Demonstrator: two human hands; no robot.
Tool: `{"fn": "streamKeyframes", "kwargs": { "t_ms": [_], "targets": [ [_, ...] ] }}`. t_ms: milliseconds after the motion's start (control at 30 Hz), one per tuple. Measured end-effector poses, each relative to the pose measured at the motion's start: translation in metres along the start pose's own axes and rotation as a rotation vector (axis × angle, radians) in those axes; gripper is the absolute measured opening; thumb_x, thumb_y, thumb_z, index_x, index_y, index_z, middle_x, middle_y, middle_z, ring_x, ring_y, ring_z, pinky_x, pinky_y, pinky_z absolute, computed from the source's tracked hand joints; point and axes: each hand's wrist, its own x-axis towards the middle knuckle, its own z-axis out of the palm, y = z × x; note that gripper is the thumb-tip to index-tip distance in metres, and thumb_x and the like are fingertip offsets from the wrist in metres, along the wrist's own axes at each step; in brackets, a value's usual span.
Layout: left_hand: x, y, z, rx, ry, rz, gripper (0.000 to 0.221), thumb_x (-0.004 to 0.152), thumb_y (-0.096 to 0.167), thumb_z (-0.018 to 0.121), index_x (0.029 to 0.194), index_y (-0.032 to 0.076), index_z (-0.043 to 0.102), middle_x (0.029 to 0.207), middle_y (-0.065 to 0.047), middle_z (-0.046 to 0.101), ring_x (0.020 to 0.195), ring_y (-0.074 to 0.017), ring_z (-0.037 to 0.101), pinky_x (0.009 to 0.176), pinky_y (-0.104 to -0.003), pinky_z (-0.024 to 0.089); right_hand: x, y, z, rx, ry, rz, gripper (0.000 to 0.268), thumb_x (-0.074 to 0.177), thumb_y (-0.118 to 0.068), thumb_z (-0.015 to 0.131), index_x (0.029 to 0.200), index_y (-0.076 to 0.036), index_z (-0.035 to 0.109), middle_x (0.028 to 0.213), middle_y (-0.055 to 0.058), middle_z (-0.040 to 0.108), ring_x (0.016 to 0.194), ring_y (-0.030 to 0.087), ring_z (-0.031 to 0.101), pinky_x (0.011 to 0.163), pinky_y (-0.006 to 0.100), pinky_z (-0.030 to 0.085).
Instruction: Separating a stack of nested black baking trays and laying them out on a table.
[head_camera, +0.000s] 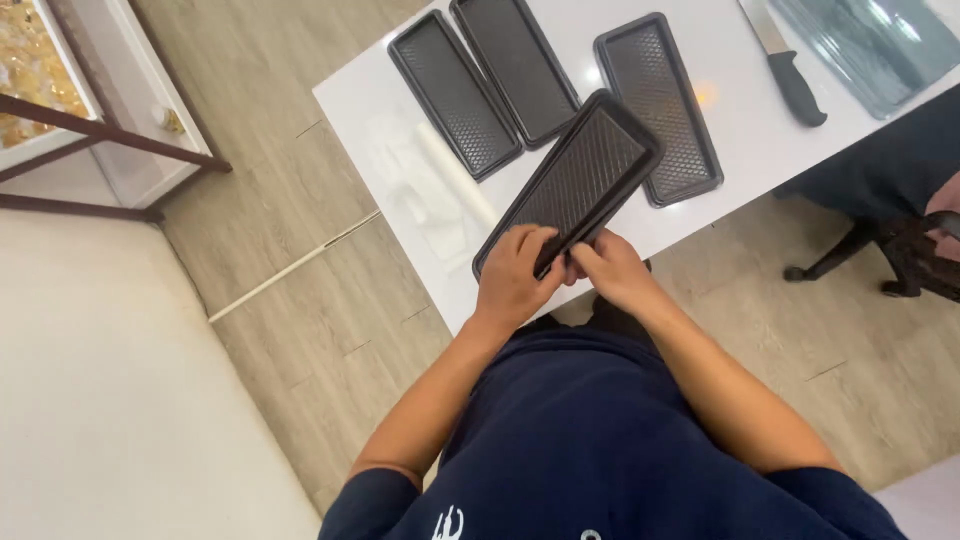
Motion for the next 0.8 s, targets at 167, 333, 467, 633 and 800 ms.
{"fn": "streamKeyframes", "kwargs": {
  "t_ms": [167,333,467,633,800],
  "targets": [
    [0.025,-0.007,0.011,0.030,-0.010,0.130,0.028,0.097,0.016,0.064,0.124,0.013,0.061,0.111,-0.007,0.060,0.096,-0.0251,0.065,0.085,-0.035,0.057,-0.003,-0.015,-0.010,0.048,0.083,-0.086,0.023,0.094,-0.025,0.055,0.093,-0.006,0.068,0.068,0.012,0.069,0.081,0.026,0.072,0.085,0.040,0.054],
    [0.050,-0.003,0.013,-0.085,-0.008,0.124,0.029,0.104,0.023,0.059,0.132,0.017,0.058,0.120,-0.004,0.059,0.103,-0.0222,0.064,0.092,-0.035,0.056,-0.002,-0.030,-0.028,0.103,0.118,-0.166,0.024,0.099,-0.028,0.055,0.097,-0.007,0.067,0.066,0.010,0.069,0.079,0.023,0.071,0.085,0.036,0.053],
    [0.064,0.018,0.007,-0.356,-0.143,-0.006,0.028,0.102,0.015,0.058,0.131,0.016,0.060,0.106,-0.003,0.060,0.098,-0.0231,0.065,0.091,-0.037,0.054,-0.001,-0.021,-0.035,0.153,0.108,-0.197,0.021,0.100,-0.028,0.057,0.094,-0.010,0.068,0.067,0.007,0.070,0.079,0.017,0.068,0.084,0.031,0.049],
    [0.101,0.032,0.008,-0.518,-0.170,-0.108,0.031,0.103,0.029,0.063,0.133,0.023,0.064,0.107,0.003,0.066,0.097,-0.0149,0.067,0.092,-0.033,0.055,-0.010,-0.025,-0.030,0.121,0.061,-0.226,0.029,0.100,-0.031,0.058,0.090,-0.007,0.069,0.067,0.011,0.072,0.072,0.019,0.065,0.075,0.030,0.048],
    [0.145,0.058,-0.021,-0.432,-0.285,-0.198,0.021,0.100,0.033,0.055,0.097,0.016,0.067,0.086,0.004,0.061,0.073,-0.0094,0.054,0.070,-0.025,0.046,-0.017,-0.043,-0.023,-0.054,-0.034,0.022,0.023,0.095,-0.026,0.056,0.079,-0.012,0.065,0.073,-0.004,0.078,0.060,0.007,0.049,0.058,0.026,0.037]
  ]
}}
